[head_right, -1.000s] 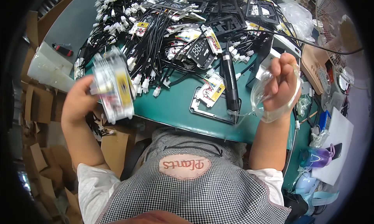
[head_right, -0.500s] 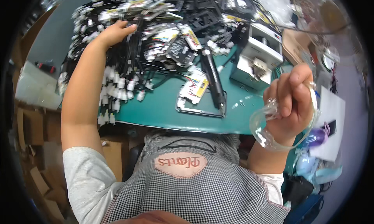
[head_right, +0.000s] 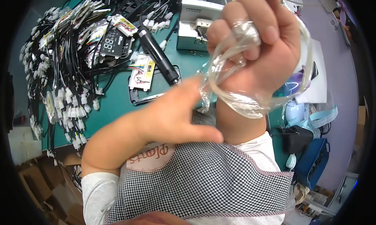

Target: The person assembles electronic control units by inserting circuit boards into plastic housings and securing them with a screwdriver. The person handles multiple units, picking them from a pile, inserting the board, and tightening screws before moving to the next item.

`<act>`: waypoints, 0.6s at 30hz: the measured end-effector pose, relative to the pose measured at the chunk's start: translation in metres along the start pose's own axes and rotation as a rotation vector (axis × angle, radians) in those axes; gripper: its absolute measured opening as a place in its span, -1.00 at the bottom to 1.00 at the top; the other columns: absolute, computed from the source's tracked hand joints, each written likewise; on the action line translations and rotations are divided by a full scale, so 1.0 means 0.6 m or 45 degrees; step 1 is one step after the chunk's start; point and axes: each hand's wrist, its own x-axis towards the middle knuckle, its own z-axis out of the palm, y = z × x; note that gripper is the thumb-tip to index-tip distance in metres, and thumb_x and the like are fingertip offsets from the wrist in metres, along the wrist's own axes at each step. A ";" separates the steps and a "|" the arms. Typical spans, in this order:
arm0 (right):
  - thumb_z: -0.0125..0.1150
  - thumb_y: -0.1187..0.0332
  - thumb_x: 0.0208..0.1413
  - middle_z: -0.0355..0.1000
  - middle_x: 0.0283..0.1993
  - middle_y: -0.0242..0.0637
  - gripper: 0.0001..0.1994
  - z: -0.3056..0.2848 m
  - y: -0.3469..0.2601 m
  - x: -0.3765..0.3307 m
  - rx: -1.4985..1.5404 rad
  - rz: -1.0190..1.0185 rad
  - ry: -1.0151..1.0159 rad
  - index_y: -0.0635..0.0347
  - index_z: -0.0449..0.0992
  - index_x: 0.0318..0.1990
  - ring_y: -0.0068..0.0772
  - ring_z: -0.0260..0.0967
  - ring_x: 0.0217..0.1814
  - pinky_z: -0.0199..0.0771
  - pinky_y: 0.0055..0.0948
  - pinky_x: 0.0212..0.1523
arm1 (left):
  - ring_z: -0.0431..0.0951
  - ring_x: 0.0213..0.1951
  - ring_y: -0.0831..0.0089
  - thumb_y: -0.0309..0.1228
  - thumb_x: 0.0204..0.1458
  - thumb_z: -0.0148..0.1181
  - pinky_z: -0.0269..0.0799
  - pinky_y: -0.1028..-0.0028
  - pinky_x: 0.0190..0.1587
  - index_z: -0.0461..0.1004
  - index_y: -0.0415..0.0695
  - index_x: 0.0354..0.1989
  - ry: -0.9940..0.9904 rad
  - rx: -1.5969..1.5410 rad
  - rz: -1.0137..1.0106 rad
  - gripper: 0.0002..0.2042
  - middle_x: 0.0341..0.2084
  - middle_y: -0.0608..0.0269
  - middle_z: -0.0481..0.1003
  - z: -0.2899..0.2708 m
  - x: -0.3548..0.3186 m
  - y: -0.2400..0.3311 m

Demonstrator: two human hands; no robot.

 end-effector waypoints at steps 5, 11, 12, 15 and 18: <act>-0.10 0.46 0.03 0.10 -0.72 -0.57 -0.90 -0.017 -0.175 -0.033 -0.249 -0.429 0.116 0.10 0.36 -0.33 -0.64 -0.06 -0.73 -0.08 -0.56 -0.67 | 0.50 -0.30 0.18 -0.26 0.05 0.21 0.43 0.35 -0.18 0.40 -0.24 -0.03 -0.337 -0.240 -0.210 -0.62 -0.36 0.08 0.49 0.017 -0.032 -0.002; -0.11 0.56 -0.08 0.13 -0.70 -0.55 -0.86 -0.017 -0.312 -0.122 -0.781 -1.473 0.590 0.09 0.34 -0.39 -0.62 -0.09 -0.76 -0.08 -0.57 -0.69 | 0.47 -0.41 0.40 -0.34 0.15 0.10 0.39 0.47 -0.31 0.45 -0.21 -0.21 0.310 -0.346 -0.035 -0.81 -0.46 0.23 0.46 -0.006 -0.068 -0.005; -0.09 0.56 -0.09 0.14 -0.69 -0.53 -0.86 -0.020 -0.311 -0.131 -0.887 -1.478 0.591 0.11 0.35 -0.38 -0.62 -0.07 -0.75 -0.06 -0.58 -0.70 | 0.48 -0.37 0.43 -0.34 0.16 0.08 0.37 0.48 -0.30 0.47 -0.21 -0.29 0.458 -0.559 -0.060 -0.82 -0.41 0.23 0.48 -0.007 -0.070 -0.001; -0.02 0.52 -0.07 0.20 -0.63 -0.45 -0.87 -0.036 -0.256 -0.150 -1.294 -1.336 0.643 0.16 0.37 -0.32 -0.62 0.00 -0.73 0.03 -0.59 -0.68 | 0.44 -0.13 0.33 -0.20 0.19 0.05 0.38 0.43 -0.13 0.43 -0.16 -0.37 0.662 -0.578 0.177 -0.74 -0.19 0.07 0.44 -0.020 -0.049 0.005; 0.10 0.36 0.01 0.31 -0.38 -0.36 -0.73 -0.091 -0.114 -0.161 -1.596 -0.408 0.640 0.24 0.40 -0.12 -0.56 0.21 -0.42 0.25 -0.56 -0.41 | 0.29 0.18 0.07 -0.13 0.18 0.02 0.25 0.19 0.12 0.43 -0.10 -0.39 0.673 -0.453 0.238 -0.71 0.17 -0.14 0.24 -0.005 -0.029 0.009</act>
